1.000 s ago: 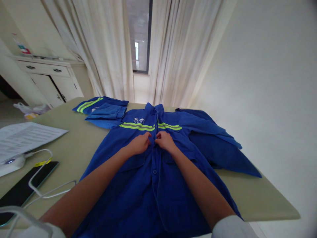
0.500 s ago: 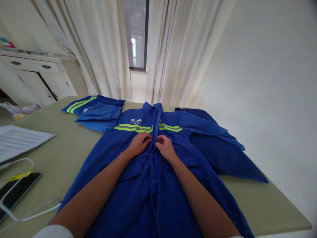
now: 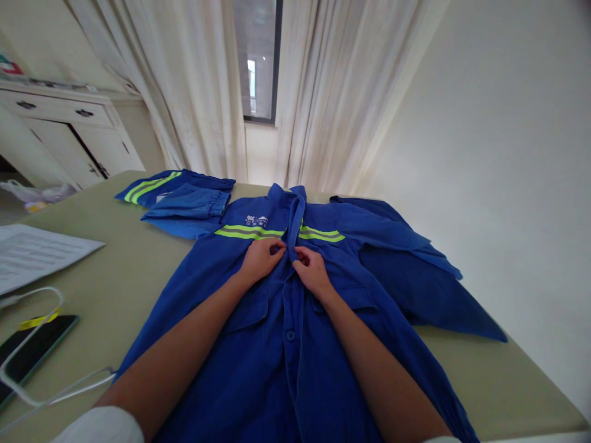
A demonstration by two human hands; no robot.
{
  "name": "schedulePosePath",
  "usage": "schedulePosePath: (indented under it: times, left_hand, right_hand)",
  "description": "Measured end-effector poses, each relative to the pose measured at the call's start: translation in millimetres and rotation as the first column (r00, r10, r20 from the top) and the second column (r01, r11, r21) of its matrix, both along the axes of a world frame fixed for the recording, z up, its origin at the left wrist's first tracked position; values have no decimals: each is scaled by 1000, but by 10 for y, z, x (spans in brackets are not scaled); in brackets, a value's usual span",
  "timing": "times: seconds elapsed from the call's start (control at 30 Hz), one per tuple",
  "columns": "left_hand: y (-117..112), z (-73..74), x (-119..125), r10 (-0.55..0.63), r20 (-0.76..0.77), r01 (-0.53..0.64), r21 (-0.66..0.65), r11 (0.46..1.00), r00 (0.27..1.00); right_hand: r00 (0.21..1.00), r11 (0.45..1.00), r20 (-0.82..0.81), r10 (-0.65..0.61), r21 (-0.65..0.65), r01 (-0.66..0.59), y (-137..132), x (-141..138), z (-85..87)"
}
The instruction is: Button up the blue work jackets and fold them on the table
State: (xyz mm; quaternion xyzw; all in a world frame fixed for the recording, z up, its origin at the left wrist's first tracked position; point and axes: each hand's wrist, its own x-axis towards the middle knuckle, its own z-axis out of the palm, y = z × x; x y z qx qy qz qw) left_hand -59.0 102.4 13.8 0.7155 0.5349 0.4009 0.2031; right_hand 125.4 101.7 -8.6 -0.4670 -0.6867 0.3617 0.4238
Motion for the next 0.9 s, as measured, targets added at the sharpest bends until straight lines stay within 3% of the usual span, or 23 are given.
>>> schedulePosePath:
  times: [0.17,0.6,0.77,0.9]
  left_hand:
    - [5,21,8,-19,-82,27,90,996,996]
    - [-1,-64,32,6,-185,30,190,981,983]
    - [-16,-121,60,32,-173,8,221,975,984]
    - [18,-181,56,13,-112,11,217,976,994]
  right_hand:
    - [966,979,244,-81,199,32,-56,-15,35]
    - [1000,956,18,17,292,-21,95,89,-90]
    - [997,945,66,-29,327,5,87,78,-81]
    - [978,964,209,-25,265,-32,180,53,53]
